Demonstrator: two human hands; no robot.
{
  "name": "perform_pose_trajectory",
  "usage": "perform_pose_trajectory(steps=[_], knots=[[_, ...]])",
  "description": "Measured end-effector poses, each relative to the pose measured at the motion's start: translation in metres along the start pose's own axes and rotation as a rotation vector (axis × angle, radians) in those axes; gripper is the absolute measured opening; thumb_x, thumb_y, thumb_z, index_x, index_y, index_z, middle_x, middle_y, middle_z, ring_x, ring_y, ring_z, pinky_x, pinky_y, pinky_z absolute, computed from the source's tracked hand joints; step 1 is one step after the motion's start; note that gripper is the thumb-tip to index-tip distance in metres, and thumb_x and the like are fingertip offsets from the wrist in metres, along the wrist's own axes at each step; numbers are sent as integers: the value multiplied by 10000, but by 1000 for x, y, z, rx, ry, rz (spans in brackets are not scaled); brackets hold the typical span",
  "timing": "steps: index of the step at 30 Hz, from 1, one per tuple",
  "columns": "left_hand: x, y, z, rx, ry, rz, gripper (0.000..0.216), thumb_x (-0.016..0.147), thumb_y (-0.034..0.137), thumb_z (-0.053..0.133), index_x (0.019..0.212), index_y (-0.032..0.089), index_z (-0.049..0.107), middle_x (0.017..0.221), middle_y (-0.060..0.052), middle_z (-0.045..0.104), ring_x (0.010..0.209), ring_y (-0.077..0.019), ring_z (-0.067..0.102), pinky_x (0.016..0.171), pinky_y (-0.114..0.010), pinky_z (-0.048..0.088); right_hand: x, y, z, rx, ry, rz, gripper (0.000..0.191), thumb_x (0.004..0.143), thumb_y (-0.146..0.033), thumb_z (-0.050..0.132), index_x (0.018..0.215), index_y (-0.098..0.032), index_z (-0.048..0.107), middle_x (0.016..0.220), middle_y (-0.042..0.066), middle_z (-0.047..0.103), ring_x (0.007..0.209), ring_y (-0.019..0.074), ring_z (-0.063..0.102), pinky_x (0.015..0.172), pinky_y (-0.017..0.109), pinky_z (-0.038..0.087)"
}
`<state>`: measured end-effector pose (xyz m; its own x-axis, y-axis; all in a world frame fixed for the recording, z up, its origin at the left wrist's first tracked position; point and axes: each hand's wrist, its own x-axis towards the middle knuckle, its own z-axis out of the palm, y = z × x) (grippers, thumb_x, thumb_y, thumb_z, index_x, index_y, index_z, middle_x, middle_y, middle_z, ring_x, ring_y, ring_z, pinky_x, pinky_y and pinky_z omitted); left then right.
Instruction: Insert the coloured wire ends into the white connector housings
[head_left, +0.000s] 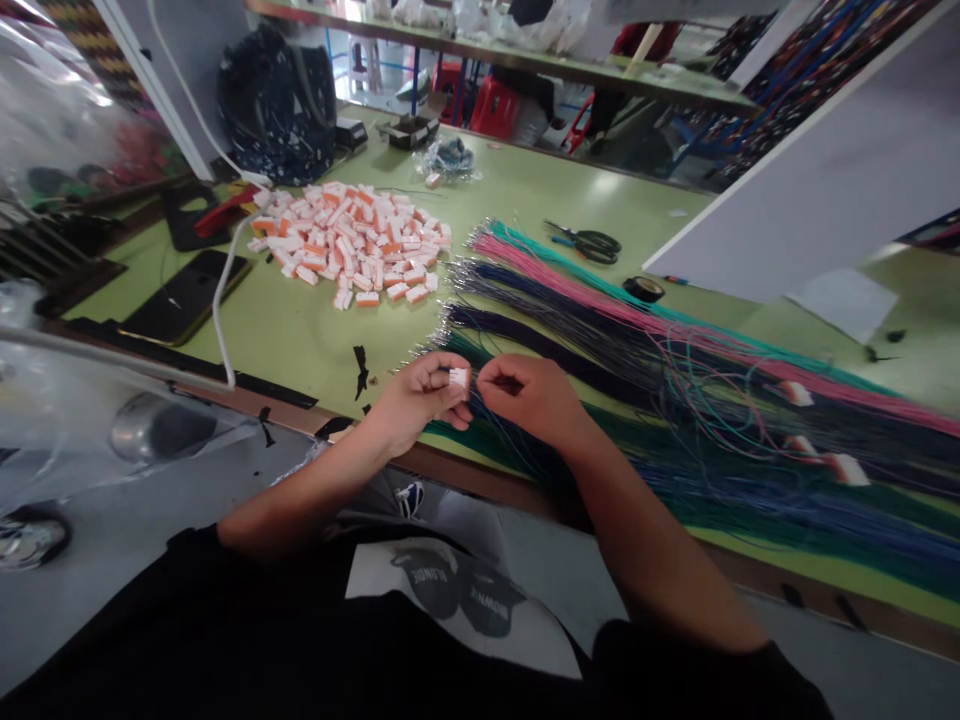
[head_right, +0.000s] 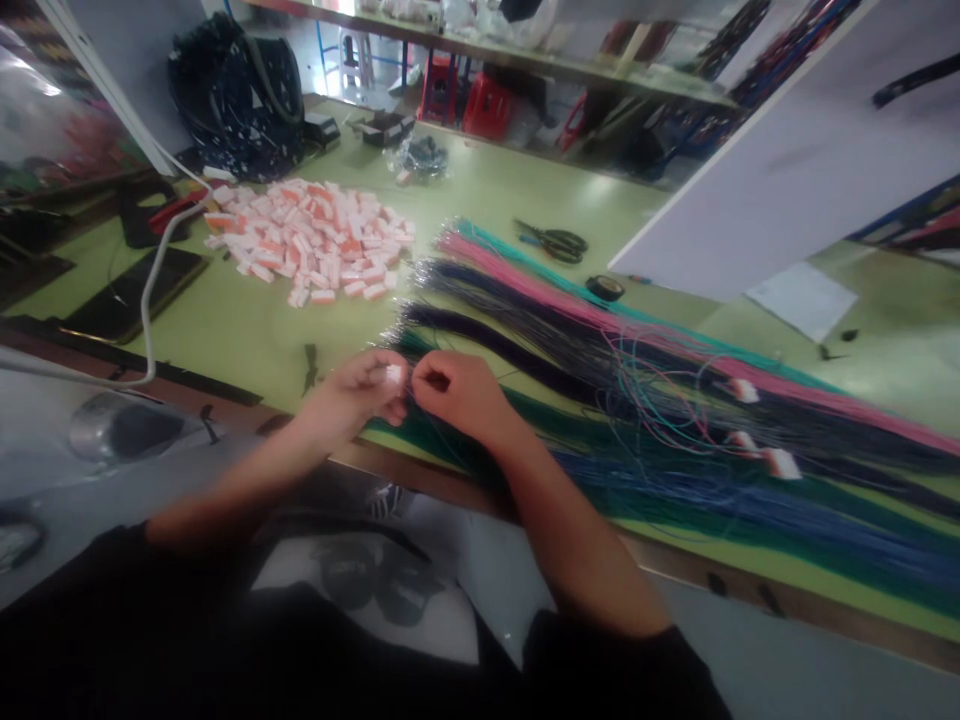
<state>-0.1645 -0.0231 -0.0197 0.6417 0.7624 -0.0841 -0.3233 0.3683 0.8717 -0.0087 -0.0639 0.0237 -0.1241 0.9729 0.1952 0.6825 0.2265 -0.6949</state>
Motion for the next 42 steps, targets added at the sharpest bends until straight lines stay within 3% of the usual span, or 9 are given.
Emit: perform_pose_trajectory(steps=[10,15,18,20,22,24,27,35,42], knots=[[-2,-1,-2,30,-2,21,263,680,208,699,866,148,523,589,48,587,499,-84,600,490,-186,508,2,5,5,-17,-40,-2,118,703,-215,502,606,-172,555,580,-32,559,547,73,457,560,206,340],[-3,-1,-2,-10,-16,-16,250,681,198,693,871,154,537,619,43,595,507,-86,604,489,-188,509,4,10,-17,86,-162,48,207,757,-347,535,725,-173,643,698,-3,648,626,107,546,602,225,400],[-3,-1,-2,-14,-7,-32,237,689,201,689,870,160,542,633,40,598,521,-88,610,493,-188,512,6,28,-41,-80,19,160,252,786,-365,512,801,-172,675,760,28,678,677,144,584,644,256,422],[-4,-1,-2,-23,-7,-41,254,677,203,702,874,160,547,637,40,604,517,-88,611,489,-186,513,8,46,-57,-340,205,322,250,802,-302,481,840,-167,688,824,60,696,749,181,606,684,283,421],[-4,-1,-2,-37,-12,-44,271,661,200,715,873,158,551,631,41,608,509,-86,610,481,-179,511,11,64,-67,-591,281,496,265,804,-236,454,880,-165,698,911,89,703,839,219,615,711,305,414],[-4,-1,-2,-44,-15,-42,270,660,194,716,873,156,555,627,40,611,506,-85,609,476,-175,509,14,78,-70,-735,230,612,283,813,-228,446,927,-177,700,983,99,699,904,242,613,714,313,413],[-5,-1,-2,-43,-16,-39,252,671,185,706,874,157,559,629,39,614,507,-84,609,475,-174,508,19,88,-65,-832,126,665,278,828,-289,471,969,-204,694,1029,92,690,934,247,612,694,308,421],[-5,-3,-1,-23,-17,-33,241,679,184,698,874,159,559,625,44,608,504,-79,604,474,-173,508,27,82,-53,-966,7,626,321,863,-292,415,1001,-208,693,1064,100,668,936,233,620,690,297,438],[-4,-5,-2,-4,-14,-21,250,678,195,695,884,162,556,633,37,603,506,-83,598,473,-185,500,33,78,-49,-1022,-37,639,358,852,-183,373,1016,-120,685,1048,185,656,952,273,628,717,325,453]])
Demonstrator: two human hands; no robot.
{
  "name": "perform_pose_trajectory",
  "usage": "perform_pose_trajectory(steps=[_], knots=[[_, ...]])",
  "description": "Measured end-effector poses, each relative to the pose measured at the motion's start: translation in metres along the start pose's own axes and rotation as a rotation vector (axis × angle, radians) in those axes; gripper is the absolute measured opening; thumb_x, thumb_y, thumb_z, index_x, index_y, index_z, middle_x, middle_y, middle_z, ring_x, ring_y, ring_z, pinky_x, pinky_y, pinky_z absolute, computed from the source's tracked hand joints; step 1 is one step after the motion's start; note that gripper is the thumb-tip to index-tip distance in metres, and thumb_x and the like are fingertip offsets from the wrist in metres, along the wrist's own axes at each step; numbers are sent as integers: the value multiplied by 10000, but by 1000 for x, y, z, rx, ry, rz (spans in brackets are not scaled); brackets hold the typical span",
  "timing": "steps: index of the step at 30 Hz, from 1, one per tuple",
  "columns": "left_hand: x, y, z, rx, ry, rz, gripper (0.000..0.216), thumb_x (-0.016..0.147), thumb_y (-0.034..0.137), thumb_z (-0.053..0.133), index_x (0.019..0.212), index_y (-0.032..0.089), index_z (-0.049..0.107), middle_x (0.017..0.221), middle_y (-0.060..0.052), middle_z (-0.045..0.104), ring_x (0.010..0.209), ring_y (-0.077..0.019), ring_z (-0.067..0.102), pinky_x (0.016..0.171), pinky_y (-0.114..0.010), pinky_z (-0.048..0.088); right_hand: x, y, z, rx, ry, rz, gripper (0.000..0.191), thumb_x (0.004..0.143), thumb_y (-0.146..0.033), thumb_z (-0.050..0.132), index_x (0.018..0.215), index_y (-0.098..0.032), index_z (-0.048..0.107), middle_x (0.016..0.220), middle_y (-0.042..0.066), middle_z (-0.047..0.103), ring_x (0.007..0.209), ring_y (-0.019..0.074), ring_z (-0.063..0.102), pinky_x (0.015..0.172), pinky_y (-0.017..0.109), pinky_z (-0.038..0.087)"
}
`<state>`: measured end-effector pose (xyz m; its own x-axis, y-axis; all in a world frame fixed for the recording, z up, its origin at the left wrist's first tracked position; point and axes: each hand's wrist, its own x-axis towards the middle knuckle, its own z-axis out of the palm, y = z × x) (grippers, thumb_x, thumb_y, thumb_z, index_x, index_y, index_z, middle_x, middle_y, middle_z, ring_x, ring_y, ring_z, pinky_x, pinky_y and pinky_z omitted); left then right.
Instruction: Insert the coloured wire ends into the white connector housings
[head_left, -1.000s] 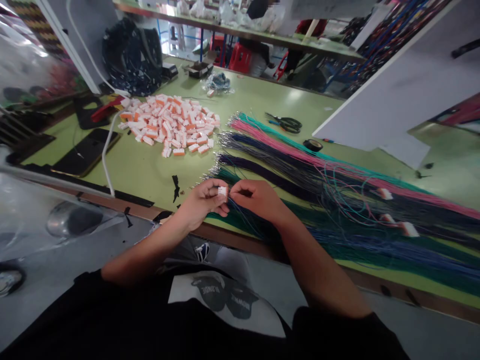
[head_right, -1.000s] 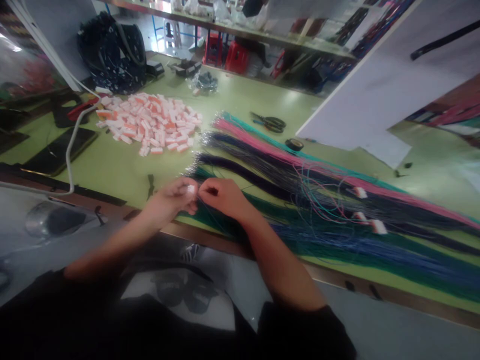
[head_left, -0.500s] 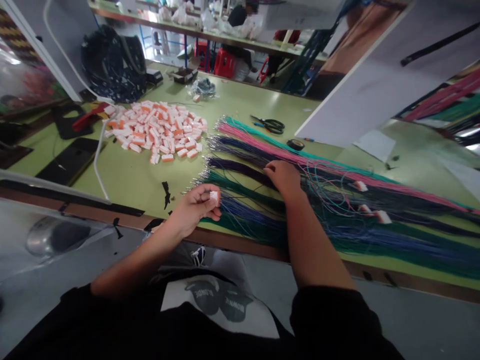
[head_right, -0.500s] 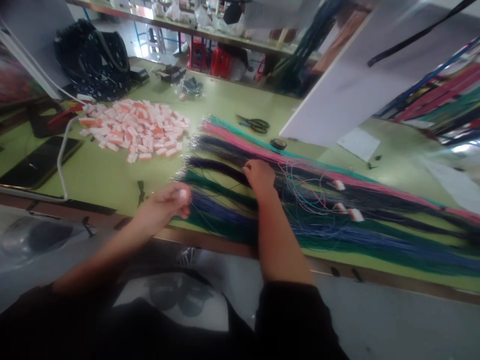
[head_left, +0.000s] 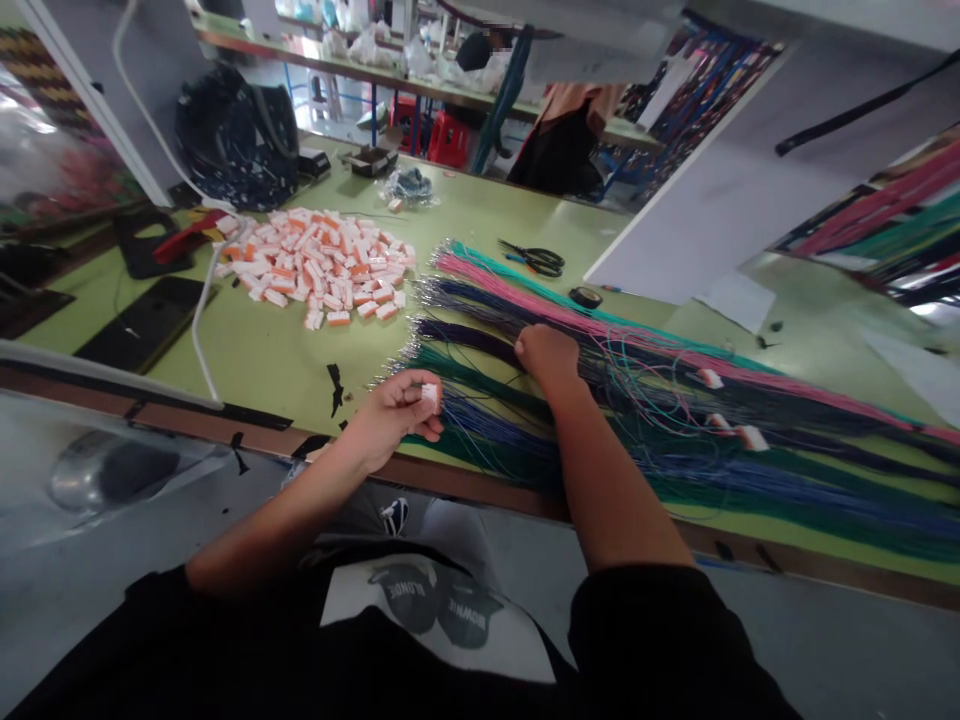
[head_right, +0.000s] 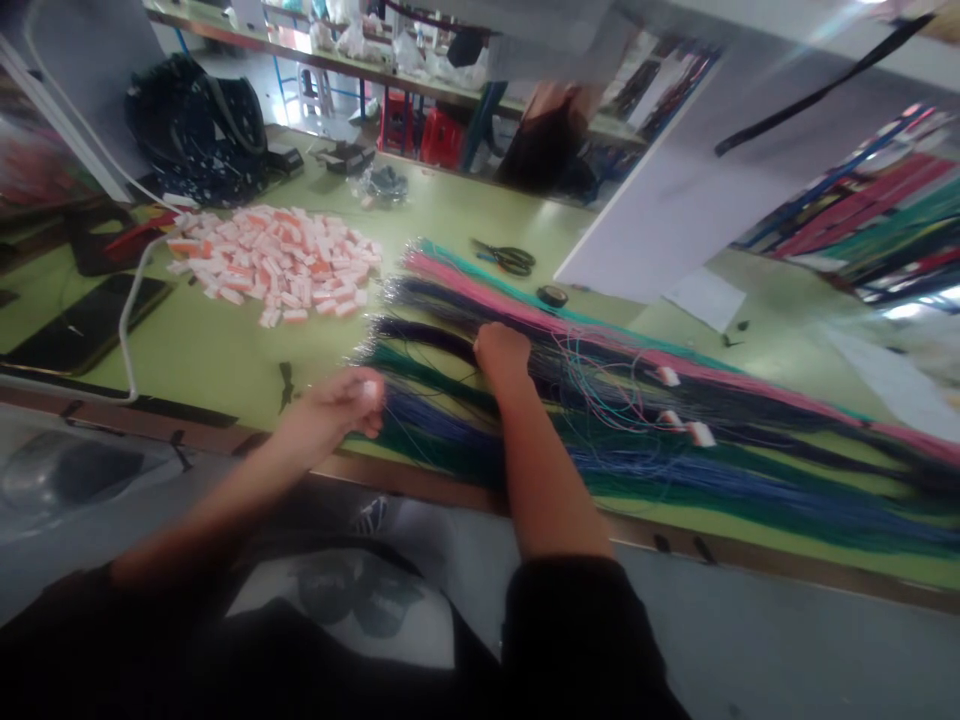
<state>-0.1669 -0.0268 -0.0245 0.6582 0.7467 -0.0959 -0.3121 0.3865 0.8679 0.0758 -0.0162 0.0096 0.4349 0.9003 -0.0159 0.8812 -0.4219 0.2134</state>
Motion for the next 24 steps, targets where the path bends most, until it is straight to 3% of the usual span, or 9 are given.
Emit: perform_pose_trajectory(steps=[7,12,16,19,22,24], knots=[[0,1,2,17,9,-1,277,661,223,721,865,155,547,620,39,598,512,-95,602,483,-199,499,1,5,-2,36,-25,-19,333,862,-220,380,997,-180,681,1086,133,653,973,242,621,699,282,449],[0,2,2,-6,10,-3,259,660,189,707,861,153,547,624,38,596,501,-90,593,477,-197,494,8,0,-5,34,-39,-43,314,819,-144,402,952,-104,683,1049,184,660,965,262,623,720,301,442],[1,1,1,-11,9,-5,225,673,176,696,848,155,555,620,36,598,500,-82,587,474,-187,490,8,7,-4,70,-18,-49,288,806,-164,416,916,-120,679,1009,156,675,938,245,623,713,287,432],[1,0,1,-12,10,-3,233,670,181,704,851,153,560,617,35,599,505,-83,590,476,-186,495,7,18,-2,167,66,8,311,821,-203,391,980,-126,647,994,132,677,915,228,619,722,287,435],[1,0,1,-15,3,0,236,677,184,702,862,154,558,621,34,596,507,-85,592,472,-187,494,7,24,-1,404,221,110,343,819,-212,380,1053,-116,610,1008,120,674,905,205,613,749,277,437],[1,0,1,-14,-2,2,234,681,189,701,864,158,557,622,35,593,508,-84,592,471,-186,492,7,22,-2,486,225,63,333,812,-242,407,1052,-158,620,1027,97,675,912,208,609,750,287,436]])
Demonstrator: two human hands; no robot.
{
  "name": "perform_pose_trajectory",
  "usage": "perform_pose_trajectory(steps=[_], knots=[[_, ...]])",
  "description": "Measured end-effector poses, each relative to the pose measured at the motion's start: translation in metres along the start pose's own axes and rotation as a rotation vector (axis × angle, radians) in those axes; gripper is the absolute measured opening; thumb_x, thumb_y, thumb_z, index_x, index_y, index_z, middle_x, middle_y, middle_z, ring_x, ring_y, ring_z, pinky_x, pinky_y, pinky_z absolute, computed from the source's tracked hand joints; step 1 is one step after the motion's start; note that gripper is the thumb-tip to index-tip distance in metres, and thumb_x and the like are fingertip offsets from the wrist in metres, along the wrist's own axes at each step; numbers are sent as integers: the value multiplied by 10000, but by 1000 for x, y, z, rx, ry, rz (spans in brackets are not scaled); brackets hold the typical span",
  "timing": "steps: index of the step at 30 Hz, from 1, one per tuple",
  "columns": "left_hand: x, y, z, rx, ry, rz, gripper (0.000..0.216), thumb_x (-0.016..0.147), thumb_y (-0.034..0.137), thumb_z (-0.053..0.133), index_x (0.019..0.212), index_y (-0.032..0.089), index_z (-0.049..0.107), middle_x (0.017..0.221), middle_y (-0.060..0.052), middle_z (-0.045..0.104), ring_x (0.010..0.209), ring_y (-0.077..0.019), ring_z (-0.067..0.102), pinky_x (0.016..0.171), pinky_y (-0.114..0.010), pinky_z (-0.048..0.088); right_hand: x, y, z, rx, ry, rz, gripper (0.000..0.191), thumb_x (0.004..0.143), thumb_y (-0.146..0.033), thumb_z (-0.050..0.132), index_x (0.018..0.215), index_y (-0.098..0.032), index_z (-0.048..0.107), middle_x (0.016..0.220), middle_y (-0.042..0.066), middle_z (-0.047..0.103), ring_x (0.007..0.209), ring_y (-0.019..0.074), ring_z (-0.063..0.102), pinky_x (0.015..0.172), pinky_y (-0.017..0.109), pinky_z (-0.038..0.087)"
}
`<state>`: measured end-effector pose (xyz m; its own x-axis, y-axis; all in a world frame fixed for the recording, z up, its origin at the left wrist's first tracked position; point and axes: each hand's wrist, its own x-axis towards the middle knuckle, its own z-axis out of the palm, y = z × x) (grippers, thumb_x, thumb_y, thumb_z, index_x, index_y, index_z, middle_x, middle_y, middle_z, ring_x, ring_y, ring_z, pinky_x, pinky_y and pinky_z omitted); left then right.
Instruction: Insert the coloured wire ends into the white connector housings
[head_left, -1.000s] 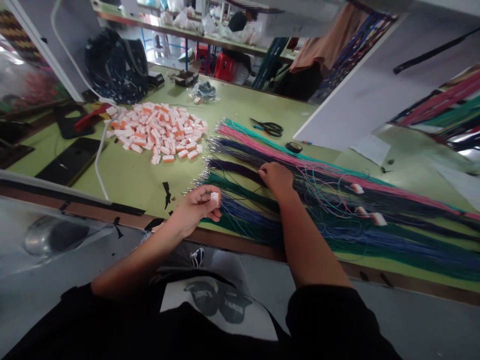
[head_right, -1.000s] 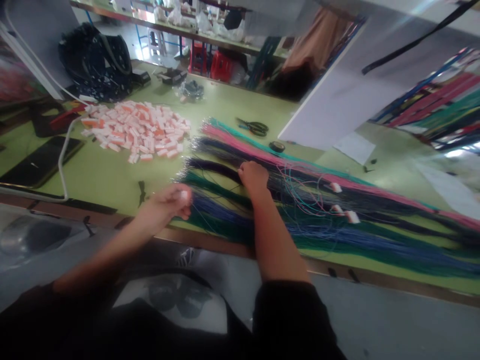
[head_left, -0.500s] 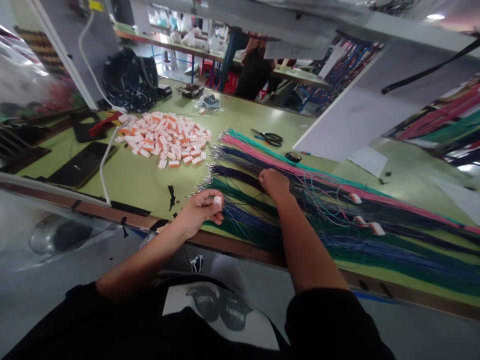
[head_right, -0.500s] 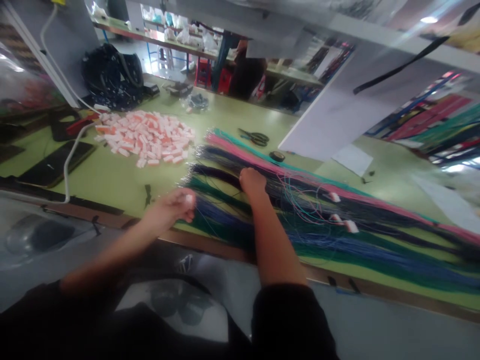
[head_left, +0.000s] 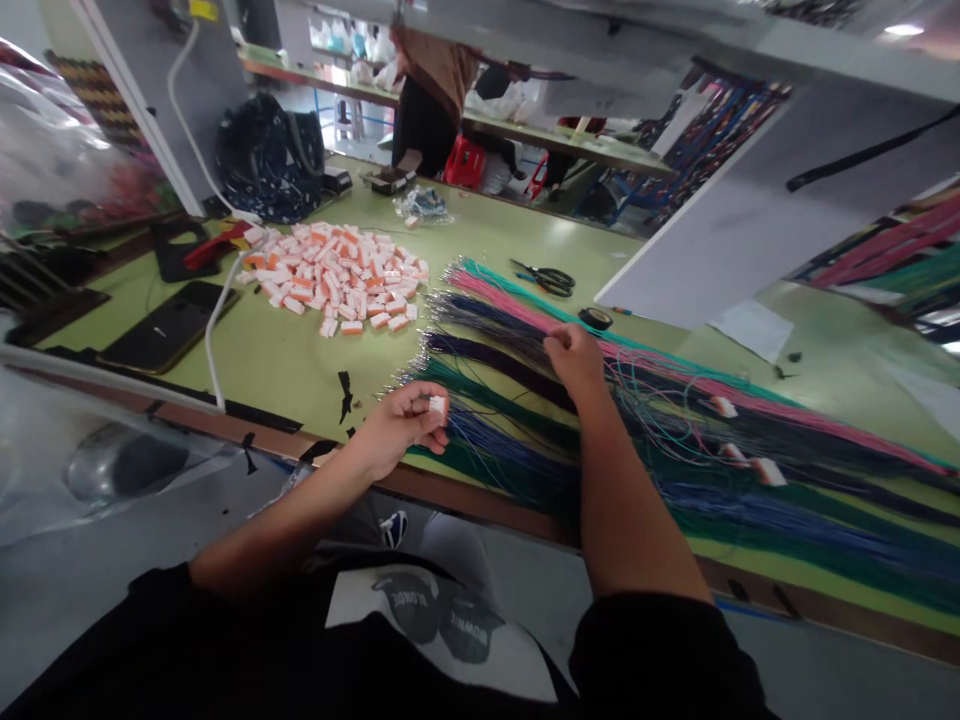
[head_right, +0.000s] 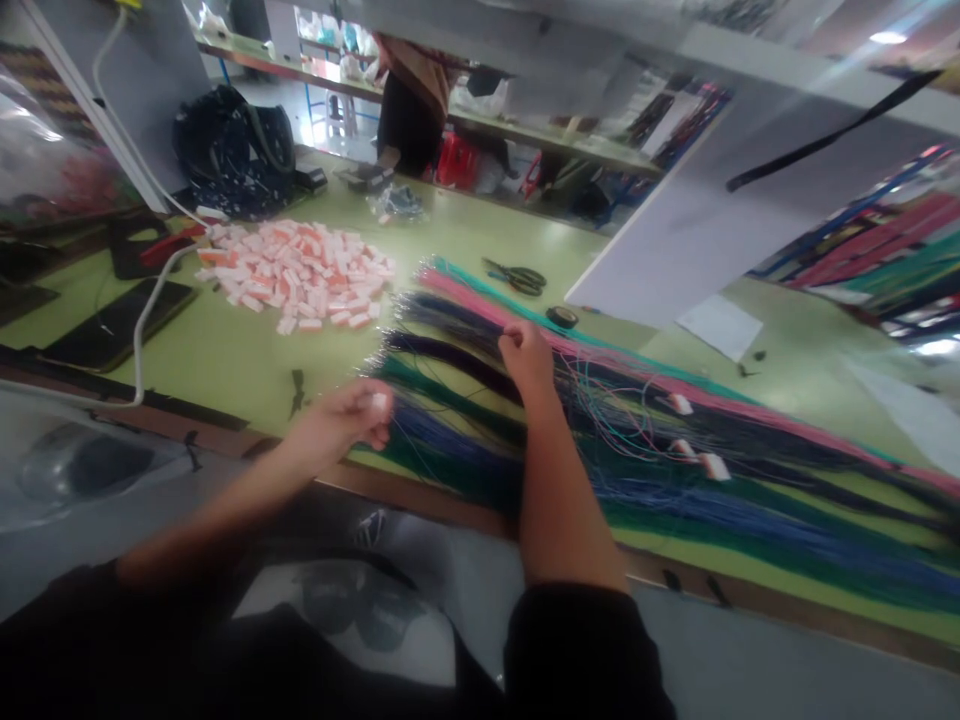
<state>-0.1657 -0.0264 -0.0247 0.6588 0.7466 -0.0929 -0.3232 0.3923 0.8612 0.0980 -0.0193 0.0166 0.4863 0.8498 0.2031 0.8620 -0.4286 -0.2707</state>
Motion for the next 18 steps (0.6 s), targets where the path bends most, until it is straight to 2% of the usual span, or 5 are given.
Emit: perform_pose_trajectory(steps=[4,9,11,15,18], knots=[[-1,0,0,5,3,-3,236,682,196,703,866,157,560,632,33,598,517,-83,596,480,-187,498,0,1,-8,-50,-131,-81,205,771,-297,492,788,-215,680,892,82,691,849,258,604,704,338,411],[0,0,0,-18,20,3,261,661,206,726,855,154,558,618,35,597,510,-81,594,479,-180,500,-7,9,-28,326,137,5,261,791,-338,473,841,-174,670,788,79,663,722,190,571,635,291,405],[1,0,1,-29,27,1,273,655,213,733,851,153,553,623,35,599,510,-81,597,477,-179,501,-17,-2,-31,405,12,-115,272,768,-373,520,901,-189,671,769,40,658,666,155,561,608,267,410],[2,0,0,-56,46,-7,316,644,221,740,879,160,538,628,43,593,510,-80,599,485,-183,506,-43,-44,-25,531,-400,-468,252,719,-351,592,900,-198,679,710,-5,649,609,123,549,595,252,411],[2,0,-1,-58,49,-11,307,657,217,728,889,163,533,635,43,589,523,-81,602,506,-191,513,-58,-66,-17,547,-516,-610,191,750,-324,561,831,-197,680,743,-4,666,645,116,564,621,244,415]])
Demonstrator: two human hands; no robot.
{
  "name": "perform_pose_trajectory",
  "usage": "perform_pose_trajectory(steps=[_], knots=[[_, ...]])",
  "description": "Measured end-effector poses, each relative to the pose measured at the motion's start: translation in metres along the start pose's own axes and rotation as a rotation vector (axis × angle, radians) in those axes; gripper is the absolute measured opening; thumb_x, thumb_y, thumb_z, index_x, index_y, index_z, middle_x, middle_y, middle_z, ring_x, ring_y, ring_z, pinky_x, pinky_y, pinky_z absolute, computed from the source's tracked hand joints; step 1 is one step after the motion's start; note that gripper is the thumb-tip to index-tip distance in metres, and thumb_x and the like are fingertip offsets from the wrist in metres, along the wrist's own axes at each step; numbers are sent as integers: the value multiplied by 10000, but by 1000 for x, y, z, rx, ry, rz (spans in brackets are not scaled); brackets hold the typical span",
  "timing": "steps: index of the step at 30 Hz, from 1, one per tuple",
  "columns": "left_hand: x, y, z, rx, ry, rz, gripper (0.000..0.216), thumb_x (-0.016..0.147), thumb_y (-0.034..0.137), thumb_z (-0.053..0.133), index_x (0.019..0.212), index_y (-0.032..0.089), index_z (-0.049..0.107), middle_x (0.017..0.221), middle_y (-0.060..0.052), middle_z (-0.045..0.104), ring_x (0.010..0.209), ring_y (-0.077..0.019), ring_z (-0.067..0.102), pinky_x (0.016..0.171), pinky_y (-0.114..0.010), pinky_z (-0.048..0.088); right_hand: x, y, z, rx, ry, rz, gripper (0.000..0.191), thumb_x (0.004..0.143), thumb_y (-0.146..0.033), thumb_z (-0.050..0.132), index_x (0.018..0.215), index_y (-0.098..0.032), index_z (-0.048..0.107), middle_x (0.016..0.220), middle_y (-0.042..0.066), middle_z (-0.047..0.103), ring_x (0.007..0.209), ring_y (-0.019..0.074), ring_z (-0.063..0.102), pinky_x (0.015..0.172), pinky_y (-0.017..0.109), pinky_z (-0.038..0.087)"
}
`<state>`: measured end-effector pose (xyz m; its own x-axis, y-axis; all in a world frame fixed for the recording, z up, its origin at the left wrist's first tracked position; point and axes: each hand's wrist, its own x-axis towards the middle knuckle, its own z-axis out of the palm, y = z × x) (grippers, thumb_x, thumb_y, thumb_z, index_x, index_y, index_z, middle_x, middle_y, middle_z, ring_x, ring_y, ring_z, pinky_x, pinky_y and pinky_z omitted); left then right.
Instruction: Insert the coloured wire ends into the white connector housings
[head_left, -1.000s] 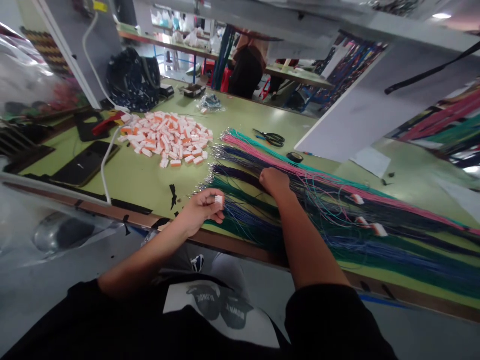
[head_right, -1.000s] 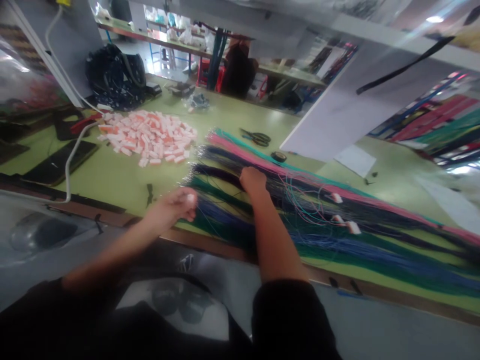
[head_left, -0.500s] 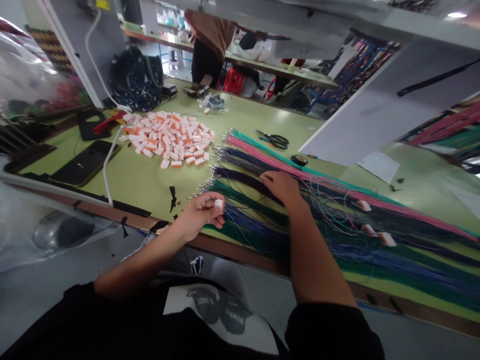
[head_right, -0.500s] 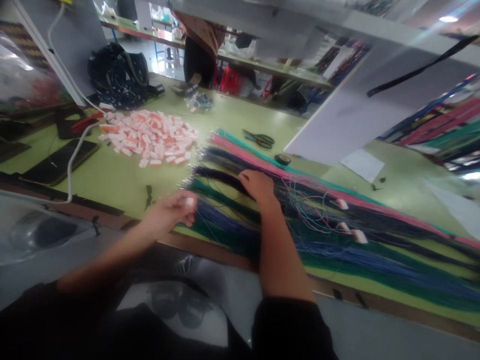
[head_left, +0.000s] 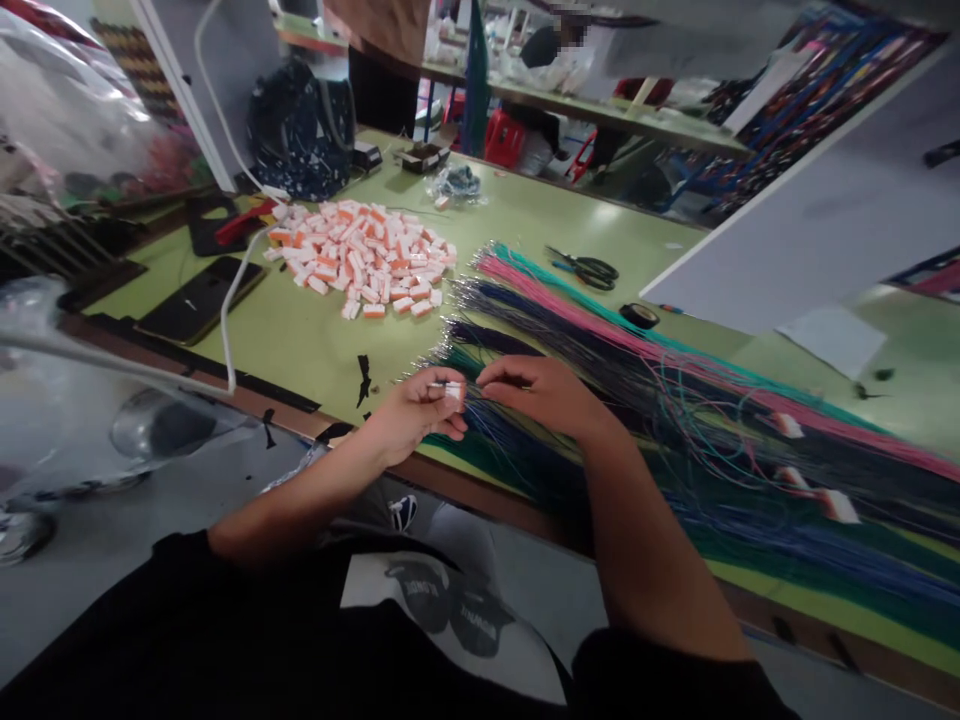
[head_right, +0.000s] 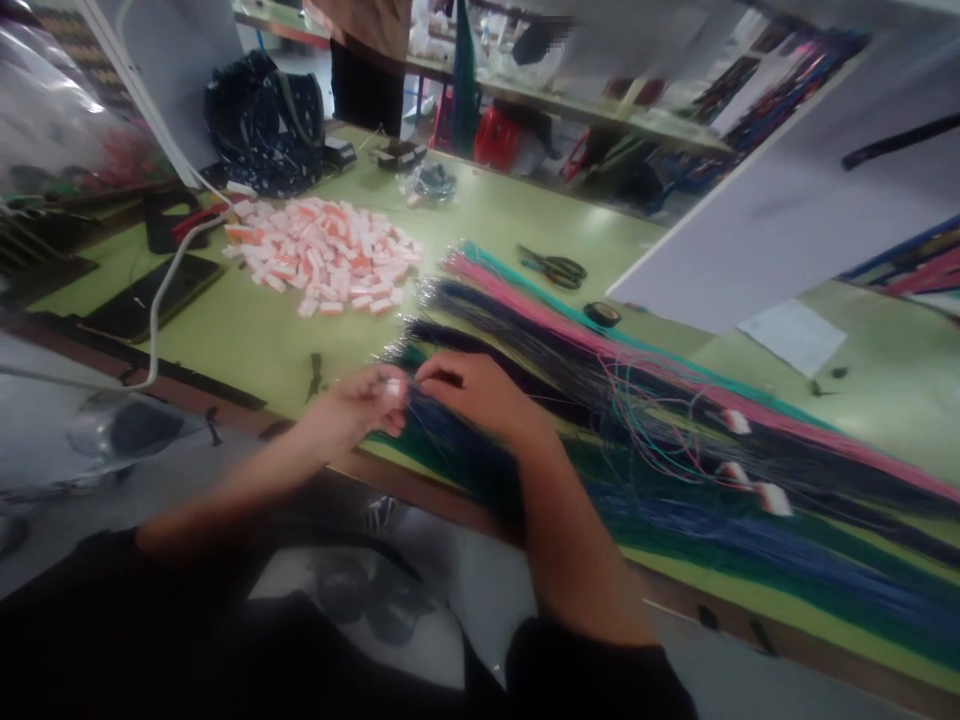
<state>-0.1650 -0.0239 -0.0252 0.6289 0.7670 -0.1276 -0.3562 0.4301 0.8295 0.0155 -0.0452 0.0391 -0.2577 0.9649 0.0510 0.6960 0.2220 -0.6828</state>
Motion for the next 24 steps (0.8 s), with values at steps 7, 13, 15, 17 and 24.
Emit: perform_pose_trajectory(steps=[7,13,15,17,24], knots=[[0,1,-2,2,-31,0,275,675,188,707,882,163,527,632,39,584,531,-84,602,511,-190,509,-4,-8,5,-73,96,-34,154,747,-293,568,783,-216,697,751,-1,685,658,121,577,610,236,398],[-1,2,-2,6,-26,-7,248,684,183,697,874,165,538,643,33,589,543,-86,603,518,-189,504,-7,-11,-1,-203,171,6,113,688,-244,564,655,-205,666,645,-7,655,589,120,550,568,238,373],[-1,2,-3,9,-29,-7,240,689,179,691,872,165,536,640,33,589,546,-87,604,522,-190,503,-7,-10,-1,-205,168,-9,110,668,-215,546,637,-201,651,634,-8,648,579,115,541,572,237,375],[-1,2,-3,12,-33,-8,239,695,175,687,879,164,535,637,33,591,548,-87,606,529,-192,505,-6,-9,1,-213,163,-11,108,656,-208,538,630,-198,643,629,-8,644,574,112,535,571,235,373],[1,0,-3,-34,-44,2,289,664,187,715,889,154,536,630,37,601,528,-89,611,509,-186,504,-6,-11,6,-353,166,-9,123,675,-216,534,672,-200,656,651,-6,653,597,116,546,559,230,350]])
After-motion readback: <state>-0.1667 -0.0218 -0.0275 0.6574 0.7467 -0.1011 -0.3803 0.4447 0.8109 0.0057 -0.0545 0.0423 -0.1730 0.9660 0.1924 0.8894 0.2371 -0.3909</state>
